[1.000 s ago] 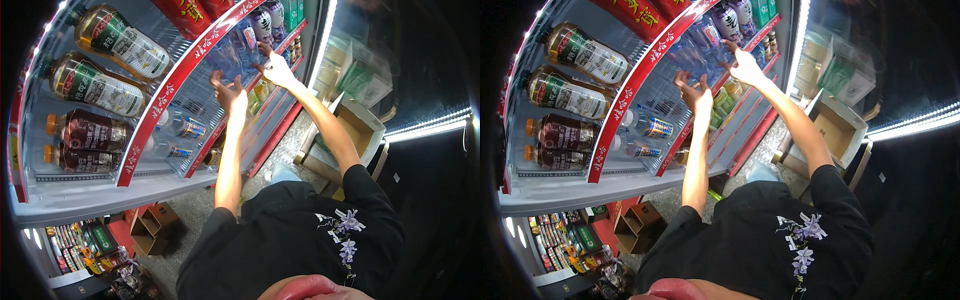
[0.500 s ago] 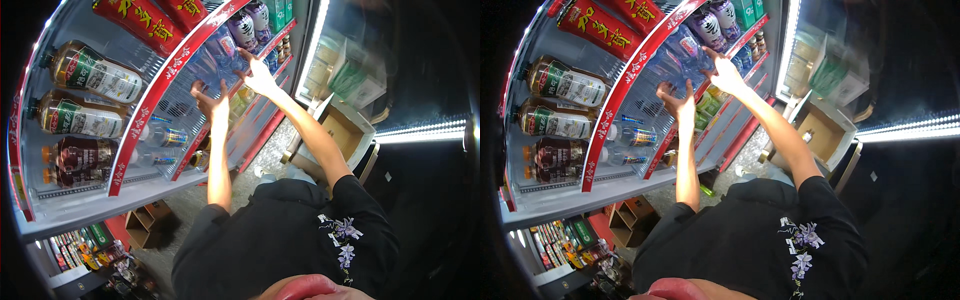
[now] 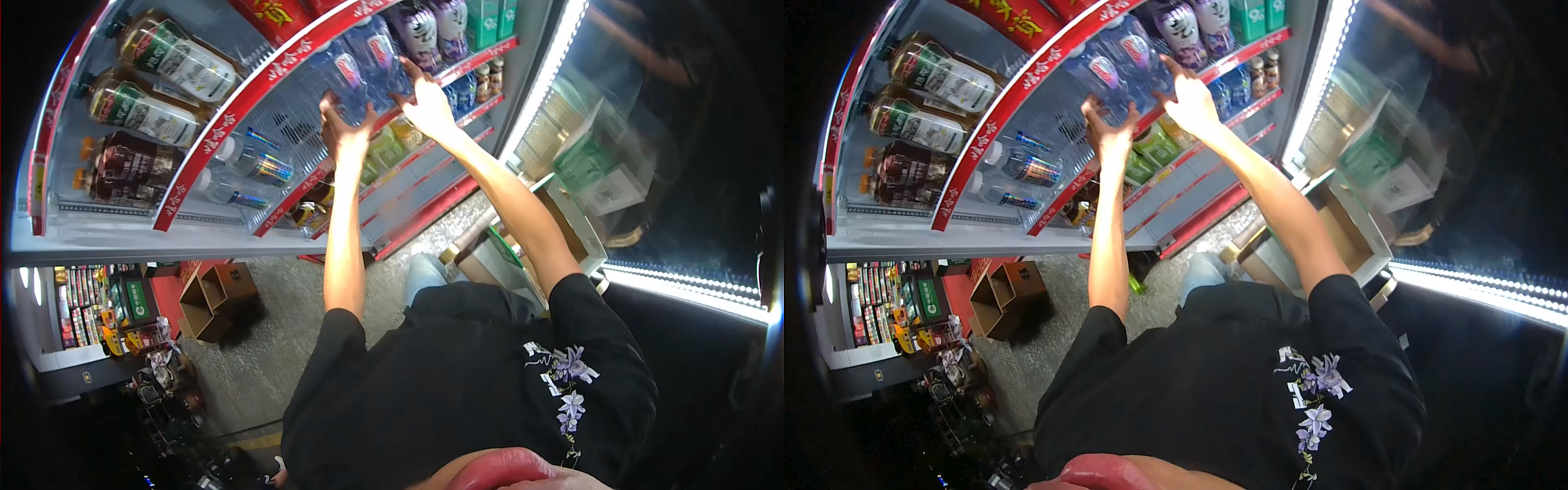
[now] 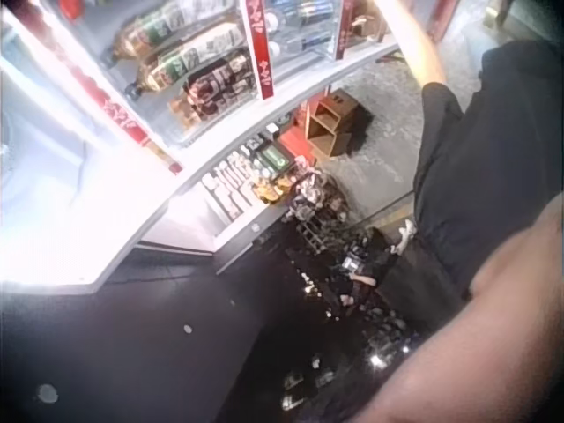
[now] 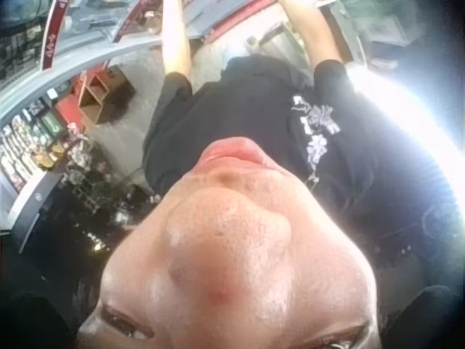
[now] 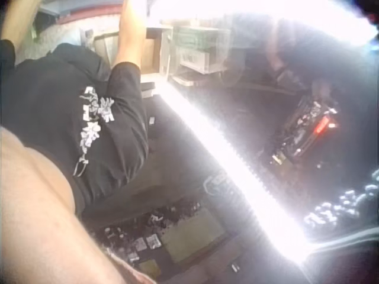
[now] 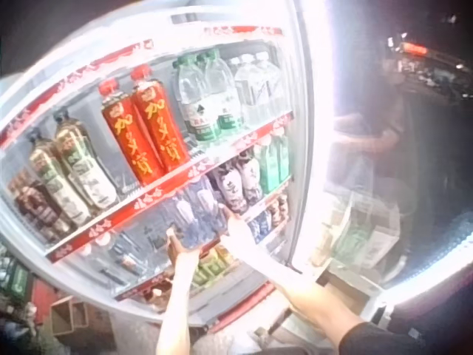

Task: The recorder is taking various bottled and canned beverages from a box and stocking them onto the shelves of a supermarket refrigerator.

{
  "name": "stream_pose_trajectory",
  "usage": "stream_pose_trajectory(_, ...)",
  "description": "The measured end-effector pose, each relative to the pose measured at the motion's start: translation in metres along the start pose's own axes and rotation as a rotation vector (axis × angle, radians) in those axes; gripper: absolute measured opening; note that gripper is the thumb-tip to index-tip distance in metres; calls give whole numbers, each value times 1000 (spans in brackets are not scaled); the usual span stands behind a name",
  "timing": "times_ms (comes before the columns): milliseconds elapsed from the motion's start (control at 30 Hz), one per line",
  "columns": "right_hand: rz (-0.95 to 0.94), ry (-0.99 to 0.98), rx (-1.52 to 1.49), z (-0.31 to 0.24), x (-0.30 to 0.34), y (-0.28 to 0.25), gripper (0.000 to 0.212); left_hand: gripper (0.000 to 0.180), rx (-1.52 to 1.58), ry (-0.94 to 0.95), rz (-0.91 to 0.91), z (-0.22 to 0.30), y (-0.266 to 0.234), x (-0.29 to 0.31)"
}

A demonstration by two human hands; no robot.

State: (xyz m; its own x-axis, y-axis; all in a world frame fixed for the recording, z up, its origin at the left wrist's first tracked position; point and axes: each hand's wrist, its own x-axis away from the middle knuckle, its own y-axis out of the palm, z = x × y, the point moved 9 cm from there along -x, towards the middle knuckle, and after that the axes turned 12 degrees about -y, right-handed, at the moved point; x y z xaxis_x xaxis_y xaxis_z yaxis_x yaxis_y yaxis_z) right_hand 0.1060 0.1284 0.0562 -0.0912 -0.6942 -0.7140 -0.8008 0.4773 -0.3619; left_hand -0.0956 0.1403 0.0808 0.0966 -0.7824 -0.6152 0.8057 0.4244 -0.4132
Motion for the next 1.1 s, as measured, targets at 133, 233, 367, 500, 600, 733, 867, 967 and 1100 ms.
stream_pose_trajectory(133, 24, -314, 309, -18, 7, -20, 66, 85, -171, -26, 7, 6, 14, 1)
stream_pose_trajectory(233, 141, -432, 243, -49, 50, -54, 49, 88, -419, -61, 44, -18, 11, 15)
stream_pose_trajectory(367, -86, 48, 177, -10, 201, -119, 29, 57, -272, 239, 178, 54, -12, 91)
stream_pose_trajectory(500, -194, 863, 224, 91, 458, -187, 37, 43, 50, 66, -346, 33, 41, 229)
stream_pose_trajectory(600, -142, 1213, 262, 129, 588, -224, 44, 34, 53, -96, -888, 49, 98, 329)
stream_pose_trajectory(733, -89, 1569, 295, 204, 703, -215, 62, 27, 202, 101, -1228, 90, 178, 401)
stream_pose_trajectory(867, -104, 1706, -117, 276, 673, -93, 85, 24, -22, 287, -1523, 59, 276, 453)
stream_pose_trajectory(967, 402, 1858, 134, 338, 842, -178, 128, 39, 379, -139, -1587, 93, 399, 581)
stream_pose_trajectory(1100, 141, 1974, 98, 342, 778, -88, 126, 72, -760, -535, -1377, -69, 453, 604)
